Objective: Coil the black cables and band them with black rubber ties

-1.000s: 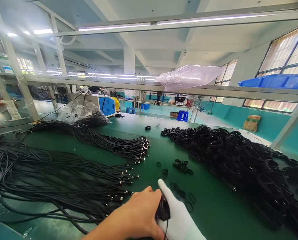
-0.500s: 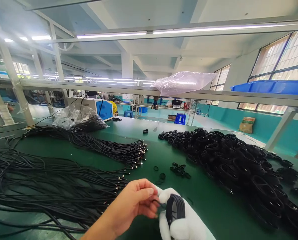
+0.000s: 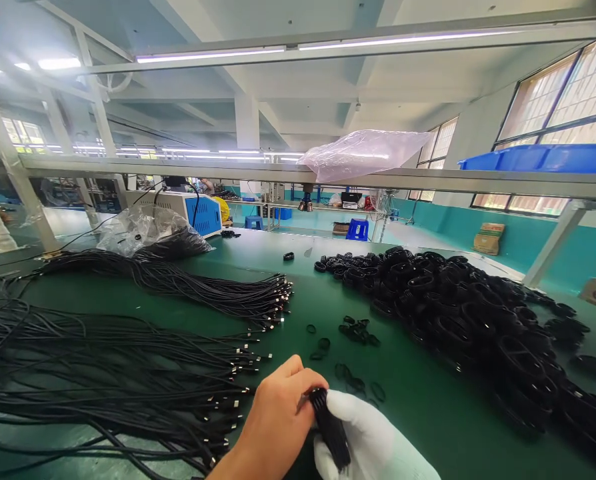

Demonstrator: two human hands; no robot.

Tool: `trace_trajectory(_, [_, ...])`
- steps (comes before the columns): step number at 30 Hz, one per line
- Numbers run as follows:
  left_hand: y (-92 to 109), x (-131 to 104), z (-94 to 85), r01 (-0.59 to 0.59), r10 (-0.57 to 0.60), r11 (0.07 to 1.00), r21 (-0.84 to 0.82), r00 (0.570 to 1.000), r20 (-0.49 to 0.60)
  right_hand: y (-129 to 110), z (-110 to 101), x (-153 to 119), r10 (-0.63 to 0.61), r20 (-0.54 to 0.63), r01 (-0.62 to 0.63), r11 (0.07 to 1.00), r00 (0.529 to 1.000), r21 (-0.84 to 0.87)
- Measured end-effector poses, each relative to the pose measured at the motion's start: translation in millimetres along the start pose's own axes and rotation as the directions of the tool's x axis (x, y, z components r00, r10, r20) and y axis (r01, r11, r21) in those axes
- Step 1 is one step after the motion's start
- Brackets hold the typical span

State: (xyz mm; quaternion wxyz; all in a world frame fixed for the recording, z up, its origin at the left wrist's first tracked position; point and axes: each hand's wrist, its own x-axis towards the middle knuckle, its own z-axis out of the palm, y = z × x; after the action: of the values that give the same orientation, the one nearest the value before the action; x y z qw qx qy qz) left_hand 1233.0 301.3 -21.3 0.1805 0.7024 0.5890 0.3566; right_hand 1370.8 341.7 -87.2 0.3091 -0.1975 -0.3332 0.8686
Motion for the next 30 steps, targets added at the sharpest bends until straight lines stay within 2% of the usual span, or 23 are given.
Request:
trace_trajectory(4, [-6, 1, 0.8, 0.045, -0.048, 0.997, -0.068, 0.998, -0.033, -1, -2, 2, 0.037, 0.159, -0.032, 0.999, 0.987, -0.033])
trace_trajectory(7, [-7, 3, -0.3, 0.075, -0.085, 0.981, -0.181, 0.995, -0.051, -4, 9, 1, 0.039, 0.150, -0.037, 0.999, 0.988, -0.014])
trace_trajectory(9, [-3, 3, -3.2, 0.069, -0.084, 0.975, -0.212, 0.994, -0.063, -4, 16, 2, -0.028, 0.174, 0.028, 1.000, 0.984, 0.000])
trace_trajectory(11, [3, 4, -8.7, 0.066, -0.075, 0.988, -0.139, 0.995, -0.064, -1, 17, 5, -0.069, 0.204, 0.064, 0.997, 0.977, 0.031])
trace_trajectory(14, [9, 9, -21.4, 0.126, -0.122, 0.987, 0.103, 0.992, -0.043, 1, 10, 9, -0.092, 0.213, 0.082, 0.995, 0.973, 0.056])
trace_trajectory(16, [6, 14, -30.8, 0.123, -0.127, 0.988, 0.097, 0.991, 0.033, -1, 6, 10, -0.069, 0.209, 0.053, 0.995, 0.976, 0.084])
trace_trajectory(18, [-4, 19, -38.2, 0.071, -0.047, 0.989, -0.132, 0.982, 0.182, -3, 5, 10, 0.025, 0.205, -0.056, 0.988, 0.978, 0.147])
trace_trajectory(20, [-17, 22, -41.5, 0.095, 0.026, 0.926, -0.365, 0.950, 0.313, -5, 8, 10, 0.144, 0.237, -0.187, 0.967, 0.961, 0.173])
trace_trajectory(22, [-25, 25, -40.3, 0.162, 0.005, 0.891, -0.424, 0.930, 0.366, -6, 12, 11, 0.158, 0.198, -0.184, 0.976, 0.967, 0.121])
trace_trajectory(24, [-27, 26, -35.6, 0.198, -0.069, 0.906, -0.374, 0.941, 0.332, -8, 16, 10, 0.051, 0.094, -0.048, 0.998, 0.994, -0.028])
trace_trajectory(26, [-24, 25, -29.2, 0.202, -0.132, 0.926, -0.319, 0.965, 0.227, -11, 18, 8, -0.074, 0.015, 0.075, 0.980, 0.997, -0.183])
trace_trajectory(28, [-21, 21, -22.3, 0.238, -0.208, 0.922, -0.304, 0.970, 0.130, -13, 19, 6, -0.099, -0.013, 0.093, 0.965, 0.995, -0.245])
trace_trajectory(30, [-19, 14, -15.2, 0.312, -0.282, 0.888, -0.339, 0.950, 0.135, -14, 19, 3, -0.097, -0.045, 0.083, 0.966, 0.994, -0.246])
